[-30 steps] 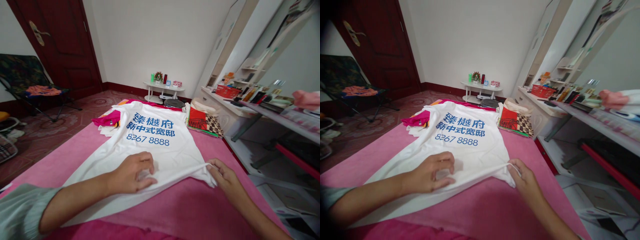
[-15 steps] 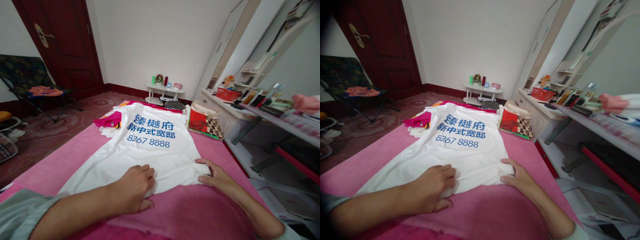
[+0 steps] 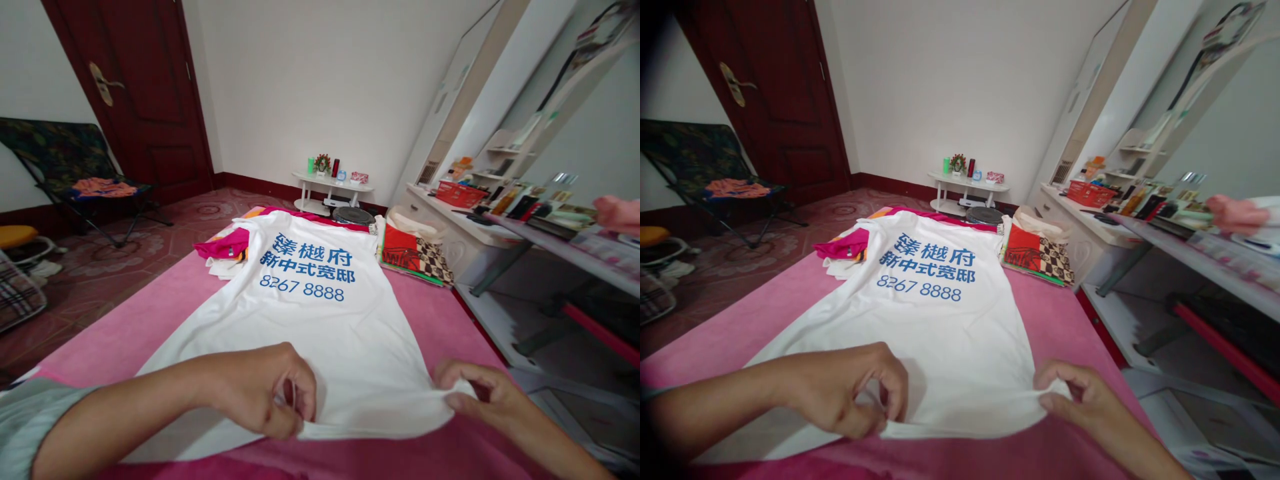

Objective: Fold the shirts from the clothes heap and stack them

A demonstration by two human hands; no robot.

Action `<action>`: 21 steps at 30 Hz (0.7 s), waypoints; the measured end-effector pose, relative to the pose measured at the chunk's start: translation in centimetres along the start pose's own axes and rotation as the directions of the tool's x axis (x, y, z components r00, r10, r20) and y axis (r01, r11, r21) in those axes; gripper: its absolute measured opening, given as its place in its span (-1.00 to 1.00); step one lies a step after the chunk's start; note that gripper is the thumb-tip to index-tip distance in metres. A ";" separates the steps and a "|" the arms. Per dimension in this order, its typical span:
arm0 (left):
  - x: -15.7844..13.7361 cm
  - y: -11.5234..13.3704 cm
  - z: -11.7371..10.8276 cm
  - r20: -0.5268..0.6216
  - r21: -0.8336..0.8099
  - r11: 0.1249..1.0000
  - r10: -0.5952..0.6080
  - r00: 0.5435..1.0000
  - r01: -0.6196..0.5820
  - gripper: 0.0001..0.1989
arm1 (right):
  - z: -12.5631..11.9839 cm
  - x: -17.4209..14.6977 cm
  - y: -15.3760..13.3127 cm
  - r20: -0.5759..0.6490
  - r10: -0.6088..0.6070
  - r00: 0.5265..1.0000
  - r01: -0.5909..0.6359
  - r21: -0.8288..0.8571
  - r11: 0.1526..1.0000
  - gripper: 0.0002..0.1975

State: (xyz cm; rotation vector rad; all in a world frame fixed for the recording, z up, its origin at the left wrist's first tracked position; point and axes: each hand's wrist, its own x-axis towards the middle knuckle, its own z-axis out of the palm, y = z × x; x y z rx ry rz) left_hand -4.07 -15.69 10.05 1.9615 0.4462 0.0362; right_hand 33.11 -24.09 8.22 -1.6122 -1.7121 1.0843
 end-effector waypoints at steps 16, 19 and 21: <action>8.3 -4.4 -5.4 -0.289 0.392 0.918 0.062 0.955 0.059 -0.70 | 0.3 9.7 1.4 -0.247 -0.099 0.964 0.022 -0.297 0.955 -0.71; 9.4 -7.4 -7.8 -0.577 0.518 0.804 0.077 0.813 0.291 -0.50 | 0.3 12.8 2.9 -0.410 -0.190 0.892 0.003 -0.414 0.910 -0.63; 9.3 -9.4 -9.1 -0.676 0.459 0.780 -0.004 0.736 0.426 -0.37 | 0.6 13.9 3.7 -0.420 -0.217 0.881 -0.016 -0.484 0.875 -0.56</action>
